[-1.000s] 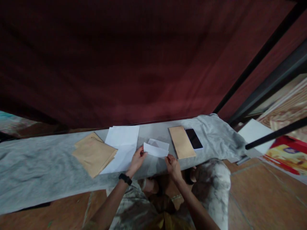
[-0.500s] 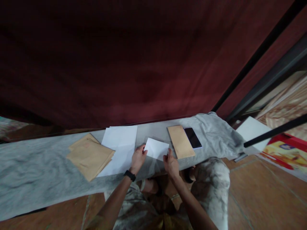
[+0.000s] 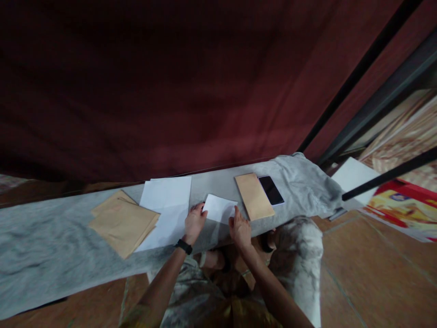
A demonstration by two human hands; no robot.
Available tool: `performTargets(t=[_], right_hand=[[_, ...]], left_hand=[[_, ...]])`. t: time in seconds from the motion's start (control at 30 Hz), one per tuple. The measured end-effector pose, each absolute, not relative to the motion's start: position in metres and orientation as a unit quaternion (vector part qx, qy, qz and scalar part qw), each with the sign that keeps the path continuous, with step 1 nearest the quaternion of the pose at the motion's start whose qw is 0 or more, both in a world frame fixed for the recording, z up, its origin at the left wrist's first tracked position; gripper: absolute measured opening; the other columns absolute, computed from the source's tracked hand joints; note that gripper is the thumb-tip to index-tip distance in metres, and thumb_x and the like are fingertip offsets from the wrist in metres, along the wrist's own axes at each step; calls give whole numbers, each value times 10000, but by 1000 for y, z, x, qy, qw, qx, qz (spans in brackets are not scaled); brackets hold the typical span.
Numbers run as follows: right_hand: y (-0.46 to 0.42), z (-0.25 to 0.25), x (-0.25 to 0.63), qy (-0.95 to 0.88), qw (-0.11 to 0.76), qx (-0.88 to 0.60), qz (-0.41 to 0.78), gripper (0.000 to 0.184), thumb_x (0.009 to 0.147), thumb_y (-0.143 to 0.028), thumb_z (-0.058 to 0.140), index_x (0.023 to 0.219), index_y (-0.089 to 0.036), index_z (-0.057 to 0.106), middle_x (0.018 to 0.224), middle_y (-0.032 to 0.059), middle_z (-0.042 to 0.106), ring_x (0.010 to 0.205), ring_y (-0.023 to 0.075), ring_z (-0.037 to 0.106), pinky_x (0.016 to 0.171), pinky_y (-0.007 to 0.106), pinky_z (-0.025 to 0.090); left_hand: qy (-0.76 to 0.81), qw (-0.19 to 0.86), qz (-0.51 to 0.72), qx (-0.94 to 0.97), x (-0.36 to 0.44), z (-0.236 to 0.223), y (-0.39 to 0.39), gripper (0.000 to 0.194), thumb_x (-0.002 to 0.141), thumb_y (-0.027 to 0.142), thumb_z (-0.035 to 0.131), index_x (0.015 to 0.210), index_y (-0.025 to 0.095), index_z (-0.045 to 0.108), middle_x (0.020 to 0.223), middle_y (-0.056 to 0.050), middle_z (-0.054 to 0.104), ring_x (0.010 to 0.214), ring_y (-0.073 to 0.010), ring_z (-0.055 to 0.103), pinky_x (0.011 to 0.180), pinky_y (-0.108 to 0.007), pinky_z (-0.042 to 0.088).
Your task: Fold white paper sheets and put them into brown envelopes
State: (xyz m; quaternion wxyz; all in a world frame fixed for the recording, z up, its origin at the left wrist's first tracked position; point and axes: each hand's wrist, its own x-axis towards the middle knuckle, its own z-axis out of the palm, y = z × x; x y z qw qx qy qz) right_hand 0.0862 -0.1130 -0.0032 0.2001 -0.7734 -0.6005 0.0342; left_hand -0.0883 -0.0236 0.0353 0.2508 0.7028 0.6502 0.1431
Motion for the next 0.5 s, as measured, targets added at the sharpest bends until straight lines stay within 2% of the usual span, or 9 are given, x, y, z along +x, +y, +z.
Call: performTargets(t=[0.17, 0.3, 0.4, 0.5], right_hand=[[-113, 0, 90, -593, 205, -778, 42, 455, 993, -218, 368, 1432, -129, 448, 1040, 148, 709, 894, 245, 682, 817, 359, 505], [-115, 5, 93, -600, 179, -779, 35, 426, 1006, -228, 381, 1407, -135, 491, 1049, 148, 671, 902, 258, 653, 835, 388, 494], [-117, 5, 89, -638, 208, -742, 20, 442, 998, -202, 393, 1428, -149, 481, 1230, 176, 625, 1058, 270, 610, 932, 417, 466], [-118, 0, 81, -693, 240, -680, 17, 473, 1004, -233, 399, 1466, -151, 451, 1451, 166, 518, 1300, 282, 492, 1070, 447, 393]], left_hand=[[660, 275, 139, 685, -89, 34, -24, 315, 897, 241, 602, 1208, 216, 644, 937, -57, 723, 861, -203, 661, 753, -270, 444], [670, 282, 133, 673, -89, 35, -28, 309, 885, 256, 617, 1190, 217, 650, 889, -50, 724, 814, -205, 665, 692, -267, 428], [672, 285, 137, 669, -87, 38, -33, 288, 875, 261, 629, 1159, 222, 658, 871, -44, 723, 802, -203, 661, 682, -263, 418], [673, 288, 143, 666, -84, 42, -38, 258, 868, 267, 637, 1117, 211, 670, 868, -51, 720, 806, -208, 660, 698, -268, 419]])
